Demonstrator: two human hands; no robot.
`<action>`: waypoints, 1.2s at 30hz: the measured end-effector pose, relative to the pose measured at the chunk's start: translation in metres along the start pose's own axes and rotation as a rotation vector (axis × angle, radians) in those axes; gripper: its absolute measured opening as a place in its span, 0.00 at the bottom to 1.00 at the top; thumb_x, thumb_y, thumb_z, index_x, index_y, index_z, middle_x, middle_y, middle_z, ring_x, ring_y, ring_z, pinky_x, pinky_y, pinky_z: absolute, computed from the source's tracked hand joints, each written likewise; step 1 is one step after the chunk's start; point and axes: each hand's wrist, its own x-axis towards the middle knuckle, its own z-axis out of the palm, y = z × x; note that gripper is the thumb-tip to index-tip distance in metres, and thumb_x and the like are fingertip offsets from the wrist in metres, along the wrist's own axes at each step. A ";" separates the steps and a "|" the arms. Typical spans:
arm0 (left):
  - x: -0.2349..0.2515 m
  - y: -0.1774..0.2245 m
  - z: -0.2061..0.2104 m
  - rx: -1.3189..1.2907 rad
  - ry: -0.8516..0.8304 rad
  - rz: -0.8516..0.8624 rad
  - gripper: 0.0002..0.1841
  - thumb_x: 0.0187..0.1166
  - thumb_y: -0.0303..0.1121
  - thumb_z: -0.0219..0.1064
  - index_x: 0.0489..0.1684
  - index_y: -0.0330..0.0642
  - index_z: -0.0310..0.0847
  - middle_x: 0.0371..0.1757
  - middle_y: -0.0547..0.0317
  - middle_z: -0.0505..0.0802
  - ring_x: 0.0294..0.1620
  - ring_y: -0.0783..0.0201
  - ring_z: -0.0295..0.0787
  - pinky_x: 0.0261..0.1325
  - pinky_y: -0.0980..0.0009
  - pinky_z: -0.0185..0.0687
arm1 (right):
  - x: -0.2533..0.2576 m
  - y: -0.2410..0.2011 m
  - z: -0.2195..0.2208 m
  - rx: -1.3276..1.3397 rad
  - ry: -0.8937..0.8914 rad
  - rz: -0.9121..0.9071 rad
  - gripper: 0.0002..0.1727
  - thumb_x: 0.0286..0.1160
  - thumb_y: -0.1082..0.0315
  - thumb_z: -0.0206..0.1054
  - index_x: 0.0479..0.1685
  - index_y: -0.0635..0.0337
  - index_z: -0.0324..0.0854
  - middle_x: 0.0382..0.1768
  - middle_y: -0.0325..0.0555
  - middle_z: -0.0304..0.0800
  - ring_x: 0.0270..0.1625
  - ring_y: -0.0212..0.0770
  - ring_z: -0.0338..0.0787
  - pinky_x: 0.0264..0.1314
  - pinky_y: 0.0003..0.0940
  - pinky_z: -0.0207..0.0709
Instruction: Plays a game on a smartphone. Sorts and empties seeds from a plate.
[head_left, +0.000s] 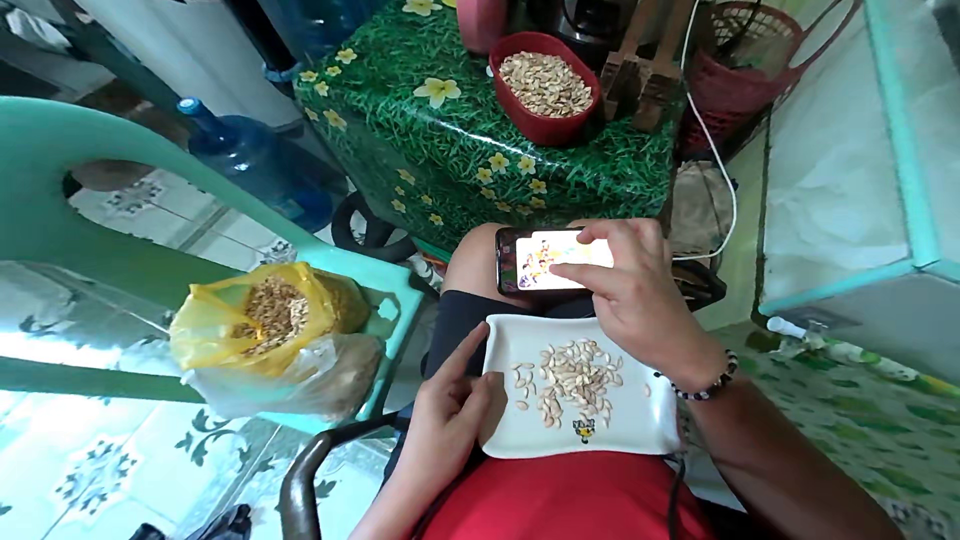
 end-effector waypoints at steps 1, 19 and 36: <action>0.000 0.001 0.000 0.000 0.000 -0.001 0.27 0.84 0.26 0.58 0.85 0.35 0.65 0.32 0.64 0.94 0.24 0.74 0.89 0.32 0.77 0.89 | 0.000 0.000 0.001 -0.003 0.001 0.000 0.24 0.71 0.77 0.63 0.54 0.37 0.96 0.64 0.51 0.83 0.73 0.63 0.72 0.65 0.63 0.66; -0.001 0.002 -0.001 -0.042 -0.021 -0.057 0.29 0.83 0.26 0.59 0.86 0.39 0.61 0.28 0.64 0.92 0.23 0.72 0.89 0.30 0.76 0.89 | -0.069 0.007 -0.054 0.136 -0.425 -0.079 0.26 0.72 0.60 0.72 0.73 0.50 0.84 0.57 0.49 0.89 0.60 0.51 0.88 0.59 0.47 0.85; 0.000 0.000 -0.002 -0.052 -0.032 -0.062 0.29 0.83 0.25 0.58 0.87 0.37 0.62 0.30 0.62 0.93 0.24 0.72 0.89 0.32 0.75 0.89 | -0.047 -0.033 -0.008 0.295 -0.554 -0.043 0.22 0.72 0.59 0.76 0.67 0.45 0.89 0.55 0.52 0.85 0.52 0.49 0.86 0.53 0.43 0.84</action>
